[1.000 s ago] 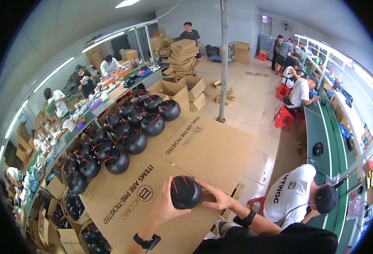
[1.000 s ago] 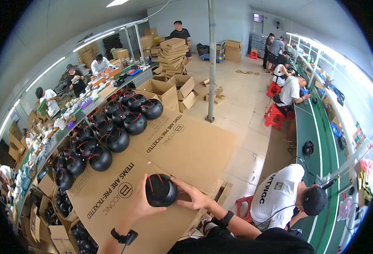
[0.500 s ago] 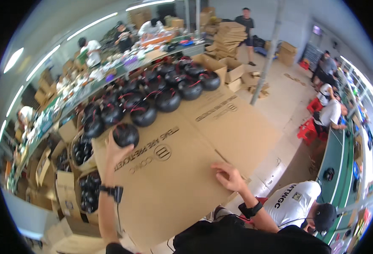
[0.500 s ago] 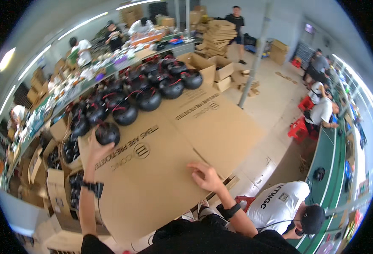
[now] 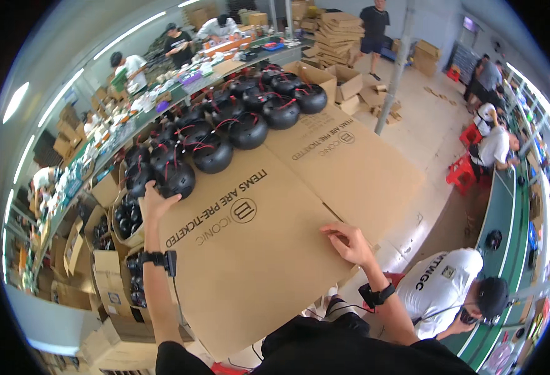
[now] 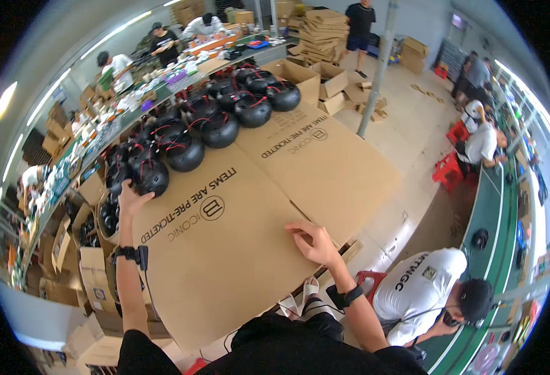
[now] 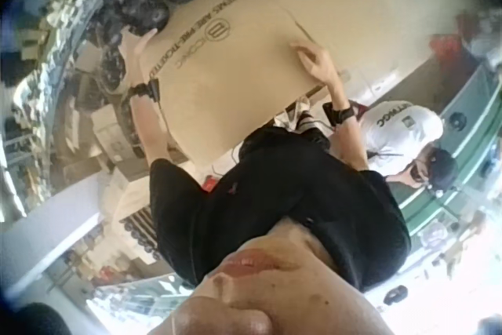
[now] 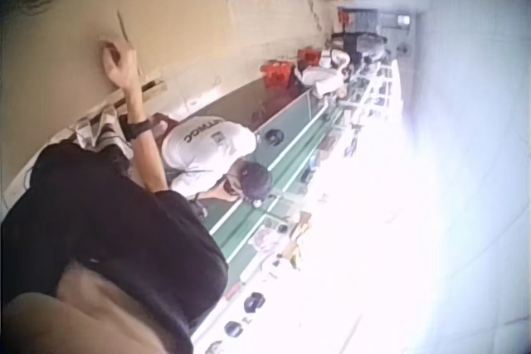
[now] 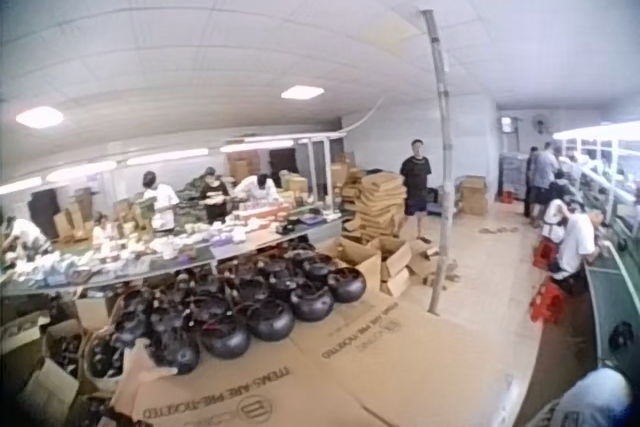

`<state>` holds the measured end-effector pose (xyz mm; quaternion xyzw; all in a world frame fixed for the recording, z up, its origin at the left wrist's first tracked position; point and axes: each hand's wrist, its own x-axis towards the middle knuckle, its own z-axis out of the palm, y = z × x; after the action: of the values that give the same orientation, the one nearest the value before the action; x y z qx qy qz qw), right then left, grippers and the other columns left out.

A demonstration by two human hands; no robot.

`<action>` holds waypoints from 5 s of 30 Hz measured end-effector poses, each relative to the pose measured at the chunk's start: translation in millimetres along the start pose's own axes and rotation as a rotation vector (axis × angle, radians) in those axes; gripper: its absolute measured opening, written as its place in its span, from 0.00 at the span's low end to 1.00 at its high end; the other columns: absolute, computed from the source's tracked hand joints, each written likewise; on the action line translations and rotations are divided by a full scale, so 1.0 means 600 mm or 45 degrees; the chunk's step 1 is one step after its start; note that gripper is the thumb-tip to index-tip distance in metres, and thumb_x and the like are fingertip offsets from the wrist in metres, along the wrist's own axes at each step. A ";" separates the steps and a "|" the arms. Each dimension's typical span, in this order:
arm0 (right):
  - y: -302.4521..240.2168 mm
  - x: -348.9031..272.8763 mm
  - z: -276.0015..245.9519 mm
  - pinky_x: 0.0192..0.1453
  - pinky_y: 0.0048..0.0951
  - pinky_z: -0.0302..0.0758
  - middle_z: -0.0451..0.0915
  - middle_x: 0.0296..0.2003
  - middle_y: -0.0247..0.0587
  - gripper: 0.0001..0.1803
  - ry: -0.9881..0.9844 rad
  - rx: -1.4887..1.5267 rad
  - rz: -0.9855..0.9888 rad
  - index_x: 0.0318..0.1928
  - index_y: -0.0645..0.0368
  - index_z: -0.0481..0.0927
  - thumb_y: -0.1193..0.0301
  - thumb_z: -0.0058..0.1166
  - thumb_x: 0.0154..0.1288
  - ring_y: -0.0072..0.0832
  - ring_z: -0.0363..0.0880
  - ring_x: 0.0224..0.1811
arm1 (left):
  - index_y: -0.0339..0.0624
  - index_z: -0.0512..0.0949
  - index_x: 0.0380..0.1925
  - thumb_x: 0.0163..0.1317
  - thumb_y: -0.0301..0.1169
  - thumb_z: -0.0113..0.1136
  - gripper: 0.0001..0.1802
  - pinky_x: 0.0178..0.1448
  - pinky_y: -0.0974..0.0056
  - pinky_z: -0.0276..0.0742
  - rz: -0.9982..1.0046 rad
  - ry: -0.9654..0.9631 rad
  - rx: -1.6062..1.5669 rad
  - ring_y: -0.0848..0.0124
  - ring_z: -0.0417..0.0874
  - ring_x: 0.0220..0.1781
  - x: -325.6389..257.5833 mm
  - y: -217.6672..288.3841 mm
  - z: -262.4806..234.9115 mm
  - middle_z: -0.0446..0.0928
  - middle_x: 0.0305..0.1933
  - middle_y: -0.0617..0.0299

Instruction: Apply hot glue and secure wiring within plastic housings on a production line.

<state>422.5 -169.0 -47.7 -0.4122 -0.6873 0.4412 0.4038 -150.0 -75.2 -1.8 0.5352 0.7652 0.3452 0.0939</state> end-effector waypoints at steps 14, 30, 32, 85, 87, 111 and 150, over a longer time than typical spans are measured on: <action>-0.031 -0.121 0.011 0.34 0.34 0.75 0.82 0.27 0.44 0.09 0.431 0.138 -0.139 0.42 0.64 0.82 0.73 0.51 0.68 0.26 0.78 0.28 | 0.30 0.77 0.56 0.55 0.46 0.76 0.37 0.62 0.53 0.79 1.027 -0.479 0.061 0.52 0.86 0.54 -0.044 0.267 0.290 0.86 0.52 0.46; 0.093 -1.276 0.481 0.43 0.55 0.81 0.86 0.31 0.57 0.13 1.637 -0.477 1.550 0.37 0.58 0.86 0.64 0.52 0.66 0.55 0.86 0.39 | 0.29 0.83 0.45 0.61 0.35 0.71 0.19 0.55 0.58 0.81 2.245 -1.947 0.221 0.62 0.87 0.47 -0.916 0.426 0.558 0.87 0.42 0.48; 0.038 -1.349 0.608 0.45 0.53 0.81 0.86 0.33 0.55 0.13 1.926 -0.346 1.560 0.43 0.56 0.85 0.68 0.51 0.64 0.53 0.86 0.41 | 0.29 0.84 0.44 0.62 0.33 0.70 0.17 0.54 0.58 0.81 2.371 -2.018 0.328 0.63 0.87 0.46 -0.993 0.427 0.527 0.88 0.41 0.48; -0.194 -1.612 1.047 0.39 0.26 0.78 0.81 0.52 0.42 0.22 3.378 0.926 0.033 0.60 0.62 0.78 0.76 0.63 0.67 0.26 0.80 0.38 | 0.34 0.65 0.73 0.56 0.24 0.76 0.45 0.53 0.64 0.79 2.123 -2.960 0.161 0.71 0.79 0.43 -1.943 0.061 0.223 0.76 0.45 0.60; -0.178 -1.591 1.110 0.51 0.36 0.80 0.82 0.54 0.43 0.26 3.024 0.805 0.749 0.61 0.62 0.77 0.72 0.66 0.63 0.35 0.83 0.47 | 0.38 0.86 0.50 0.56 0.19 0.74 0.20 0.43 0.68 0.79 2.678 -2.818 -0.143 0.71 0.80 0.32 -1.988 0.081 0.208 0.79 0.30 0.61; -0.124 -1.552 0.870 0.28 0.32 0.77 0.79 0.35 0.47 0.13 2.465 -0.006 1.483 0.38 0.68 0.79 0.74 0.65 0.54 0.42 0.84 0.39 | 0.31 0.83 0.37 0.60 0.17 0.71 0.07 0.45 0.73 0.76 2.041 -3.469 0.255 0.76 0.81 0.38 -2.105 0.112 0.287 0.81 0.37 0.60; -0.169 -1.532 0.903 0.40 0.39 0.87 0.83 0.44 0.55 0.19 2.566 0.092 1.534 0.43 0.75 0.81 0.74 0.67 0.53 0.54 0.86 0.50 | 0.37 0.51 0.78 0.43 0.33 0.85 0.66 0.72 0.45 0.72 2.179 -3.097 -0.046 0.45 0.66 0.77 -1.911 -0.008 0.290 0.62 0.75 0.38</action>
<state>210.4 -1193.2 -282.4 -0.8221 0.2615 0.0545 0.5028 404.9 -1015.5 -393.1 0.7636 -0.3237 -0.3442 0.4400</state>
